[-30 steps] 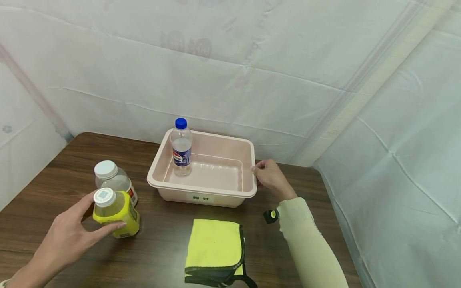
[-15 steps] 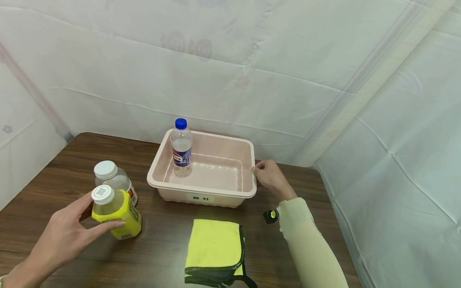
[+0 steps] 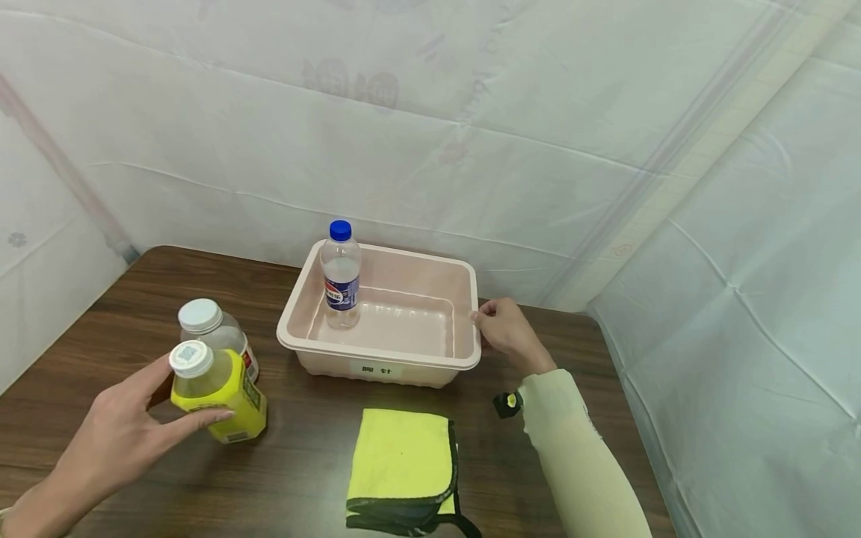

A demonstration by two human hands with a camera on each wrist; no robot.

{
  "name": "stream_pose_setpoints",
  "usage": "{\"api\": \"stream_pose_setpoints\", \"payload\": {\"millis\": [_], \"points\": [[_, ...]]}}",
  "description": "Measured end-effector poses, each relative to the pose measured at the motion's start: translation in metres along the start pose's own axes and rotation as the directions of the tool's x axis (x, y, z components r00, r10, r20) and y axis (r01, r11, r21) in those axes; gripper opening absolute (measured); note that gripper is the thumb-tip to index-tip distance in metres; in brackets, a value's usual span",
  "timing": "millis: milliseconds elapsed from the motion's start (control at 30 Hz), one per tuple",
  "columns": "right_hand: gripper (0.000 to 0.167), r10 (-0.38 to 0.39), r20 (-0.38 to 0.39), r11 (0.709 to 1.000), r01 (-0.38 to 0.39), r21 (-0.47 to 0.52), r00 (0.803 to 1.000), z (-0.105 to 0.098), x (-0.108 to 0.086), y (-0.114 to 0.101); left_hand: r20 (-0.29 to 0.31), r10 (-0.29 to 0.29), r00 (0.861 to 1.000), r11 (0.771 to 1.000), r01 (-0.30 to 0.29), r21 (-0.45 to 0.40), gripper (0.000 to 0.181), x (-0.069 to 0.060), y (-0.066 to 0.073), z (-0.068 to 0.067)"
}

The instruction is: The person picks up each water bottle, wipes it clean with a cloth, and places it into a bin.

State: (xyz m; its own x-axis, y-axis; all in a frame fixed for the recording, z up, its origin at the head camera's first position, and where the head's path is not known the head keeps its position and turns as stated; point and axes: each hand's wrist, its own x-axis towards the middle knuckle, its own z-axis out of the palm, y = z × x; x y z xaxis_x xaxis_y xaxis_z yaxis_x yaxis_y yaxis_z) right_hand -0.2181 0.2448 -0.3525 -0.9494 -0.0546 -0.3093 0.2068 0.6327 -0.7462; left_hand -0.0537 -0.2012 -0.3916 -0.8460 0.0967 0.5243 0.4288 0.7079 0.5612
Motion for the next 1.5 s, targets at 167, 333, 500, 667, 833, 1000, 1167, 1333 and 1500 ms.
{"api": "stream_pose_setpoints", "payload": {"millis": [167,333,500,667,833,1000,1167,1333,1500], "points": [[0.030,-0.002,0.002,1.000,0.002,0.001,1.000,-0.001,-0.001,0.000,0.000,0.003,1.000,1.000,-0.003,-0.002,0.085,0.001,0.003,-0.001],[0.030,0.001,0.005,1.000,-0.001,0.005,1.000,-0.001,-0.001,0.000,-0.008,0.020,1.000,1.000,-0.020,-0.008,0.084,0.003,0.006,-0.001],[0.031,-0.001,0.005,1.000,0.001,0.003,1.000,-0.002,-0.001,0.000,-0.014,0.039,0.999,0.999,-0.039,-0.011,0.083,0.004,0.008,-0.002],[0.031,-0.010,0.010,1.000,0.010,0.009,1.000,-0.001,-0.001,0.000,-0.004,0.043,0.999,0.999,-0.043,-0.001,0.084,0.005,0.009,-0.001],[0.030,-0.011,0.008,1.000,0.011,0.010,1.000,-0.001,-0.001,0.000,0.003,0.050,0.999,0.999,-0.050,0.003,0.083,0.006,0.010,-0.001],[0.030,-0.014,0.004,1.000,0.014,-0.001,1.000,0.000,-0.001,0.000,0.011,0.044,0.999,0.999,-0.044,0.007,0.081,0.006,0.011,0.000],[0.030,-0.007,-0.001,1.000,0.007,-0.005,1.000,0.000,0.000,-0.001,0.015,0.048,0.999,0.999,-0.048,0.010,0.082,0.005,0.012,0.002],[0.030,-0.007,-0.003,1.000,0.007,-0.012,1.000,0.000,0.001,0.000,0.032,0.045,0.998,0.999,-0.045,-0.004,0.083,0.005,0.014,0.004],[0.030,0.003,-0.007,1.000,-0.003,-0.009,1.000,0.001,0.001,-0.001,0.047,0.036,0.998,0.999,-0.036,-0.004,0.083,0.006,0.016,0.006]]}}
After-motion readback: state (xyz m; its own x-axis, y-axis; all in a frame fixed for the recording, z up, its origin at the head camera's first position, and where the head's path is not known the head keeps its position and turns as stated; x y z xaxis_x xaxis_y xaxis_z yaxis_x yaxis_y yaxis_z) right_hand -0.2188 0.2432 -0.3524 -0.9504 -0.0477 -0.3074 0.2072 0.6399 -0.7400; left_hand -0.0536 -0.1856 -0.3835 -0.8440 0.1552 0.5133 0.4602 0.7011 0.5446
